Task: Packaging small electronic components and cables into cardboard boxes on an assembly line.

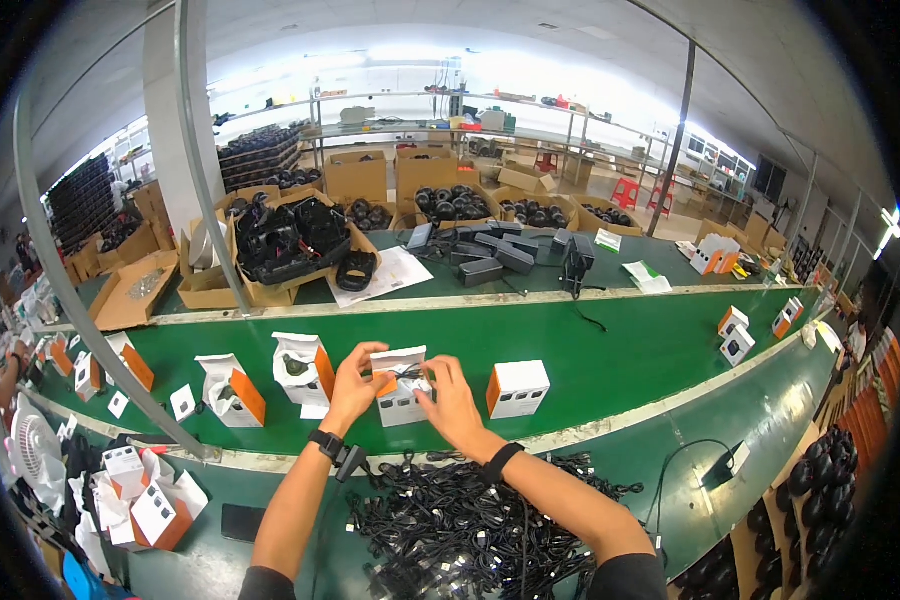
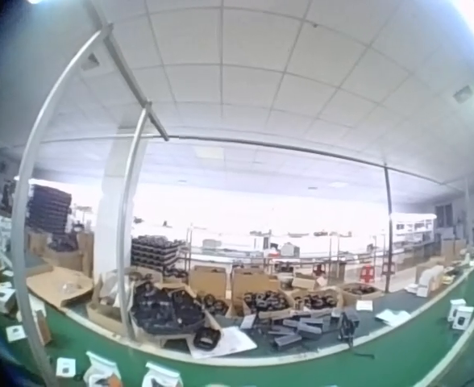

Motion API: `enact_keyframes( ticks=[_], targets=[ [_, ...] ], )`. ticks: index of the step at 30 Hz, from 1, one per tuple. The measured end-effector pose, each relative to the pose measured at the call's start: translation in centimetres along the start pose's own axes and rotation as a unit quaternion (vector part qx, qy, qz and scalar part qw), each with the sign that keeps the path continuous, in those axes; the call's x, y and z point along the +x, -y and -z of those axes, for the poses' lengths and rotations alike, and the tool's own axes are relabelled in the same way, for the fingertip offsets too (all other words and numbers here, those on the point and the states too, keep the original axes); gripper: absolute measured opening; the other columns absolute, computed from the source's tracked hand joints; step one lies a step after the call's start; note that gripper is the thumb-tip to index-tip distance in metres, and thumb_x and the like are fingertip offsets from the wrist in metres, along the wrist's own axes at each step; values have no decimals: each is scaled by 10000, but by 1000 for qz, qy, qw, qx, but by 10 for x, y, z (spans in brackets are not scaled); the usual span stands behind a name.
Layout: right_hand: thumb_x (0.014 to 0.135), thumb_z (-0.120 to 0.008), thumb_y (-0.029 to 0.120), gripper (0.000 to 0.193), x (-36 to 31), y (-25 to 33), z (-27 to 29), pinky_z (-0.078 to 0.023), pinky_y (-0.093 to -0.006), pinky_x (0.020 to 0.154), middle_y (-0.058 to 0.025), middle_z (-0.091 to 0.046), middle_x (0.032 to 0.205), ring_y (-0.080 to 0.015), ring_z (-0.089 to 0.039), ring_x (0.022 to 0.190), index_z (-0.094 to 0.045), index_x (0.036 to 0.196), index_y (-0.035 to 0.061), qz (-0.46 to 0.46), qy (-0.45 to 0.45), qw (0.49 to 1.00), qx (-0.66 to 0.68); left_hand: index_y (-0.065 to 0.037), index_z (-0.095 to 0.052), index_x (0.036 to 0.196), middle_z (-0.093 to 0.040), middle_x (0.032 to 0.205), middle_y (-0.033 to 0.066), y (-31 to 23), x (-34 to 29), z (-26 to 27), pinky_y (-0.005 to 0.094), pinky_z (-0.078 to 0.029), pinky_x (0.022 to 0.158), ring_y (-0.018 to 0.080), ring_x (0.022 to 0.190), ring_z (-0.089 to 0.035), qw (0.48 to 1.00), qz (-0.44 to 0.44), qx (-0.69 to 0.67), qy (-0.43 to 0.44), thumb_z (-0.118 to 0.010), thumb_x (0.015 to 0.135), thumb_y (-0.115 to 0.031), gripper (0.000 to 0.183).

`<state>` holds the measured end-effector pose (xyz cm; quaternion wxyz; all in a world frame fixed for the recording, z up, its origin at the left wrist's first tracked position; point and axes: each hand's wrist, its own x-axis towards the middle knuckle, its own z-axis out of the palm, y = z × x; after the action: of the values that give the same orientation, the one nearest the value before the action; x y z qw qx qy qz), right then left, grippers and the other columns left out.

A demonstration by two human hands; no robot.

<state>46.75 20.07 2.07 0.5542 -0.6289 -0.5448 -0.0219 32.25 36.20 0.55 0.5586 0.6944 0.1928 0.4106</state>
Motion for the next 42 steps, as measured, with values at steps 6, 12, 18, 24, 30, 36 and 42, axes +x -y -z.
enact_keyframes(
  ticks=[6, 12, 18, 24, 30, 36, 42],
  targets=[
    [929, -745, 83, 214, 10, -19, 37, -597, -473, 895, -180, -758, 1143, -367, -711, 1017, -803, 1114, -9, 137, 216, 965, -55, -86, -767, 1365, -739, 1421, 127, -32, -24, 11, 439, -526, 1137, 327, 1345, -672, 937, -207, 238, 152, -811, 945, -132, 425],
    [907, -831, 147, 258, 15, -1, 47, -610, -441, 888, -147, -773, 1222, -344, -730, 1039, -811, 1131, 20, 57, 98, 989, -100, -132, -768, 1378, -747, 1399, 114, -26, -23, 5, 447, -521, 1146, 340, 1363, -653, 923, -197, 300, 137, -838, 931, -237, 464],
    [915, -792, 81, 278, 16, -35, 50, -619, -421, 872, -135, -773, 1213, -312, -710, 1011, -814, 1186, 22, 206, 147, 958, -133, -176, -791, 1349, -742, 1409, 101, -30, -21, -12, 439, -531, 1136, 333, 1372, -646, 908, -219, 327, 146, -802, 960, -226, 392],
    [901, -783, 66, 207, 18, -22, 55, -629, -410, 877, -139, -755, 1257, -304, -691, 1085, -819, 1086, -21, 208, 177, 945, -179, -185, -763, 1388, -711, 1459, 97, -26, -21, -10, 453, -516, 1161, 339, 1406, -616, 891, -210, 361, 175, -725, 1017, -233, 376],
    [872, -848, 146, 384, 16, -24, 63, -583, -474, 983, -175, -666, 1292, -360, -656, 1190, -747, 1202, -24, 288, 171, 924, -182, -115, -514, 1619, -420, 1724, 164, -24, -37, -10, 506, -376, 1278, 404, 1588, -381, 842, -270, 400, 242, -661, 1068, -276, 592],
    [865, -872, 192, 443, 33, -43, 55, -502, -503, 997, -175, -623, 1154, -401, -600, 1178, -549, 1123, 34, 76, 217, 943, -241, -85, -633, 1470, -603, 1369, 209, -17, -71, 38, 518, -450, 1139, 417, 1333, -555, 868, -252, 419, -90, -837, 885, -132, 621],
    [872, -662, 25, 180, 48, -31, 25, -560, -536, 971, -255, -610, 1217, -437, -626, 1133, -644, 1042, -32, 159, 123, 937, -286, -87, -318, 1665, -399, 1603, 246, -31, -44, 80, 504, -406, 1236, 432, 1460, -468, 909, -126, 371, -141, -942, 666, 43, 1184]
  ],
)
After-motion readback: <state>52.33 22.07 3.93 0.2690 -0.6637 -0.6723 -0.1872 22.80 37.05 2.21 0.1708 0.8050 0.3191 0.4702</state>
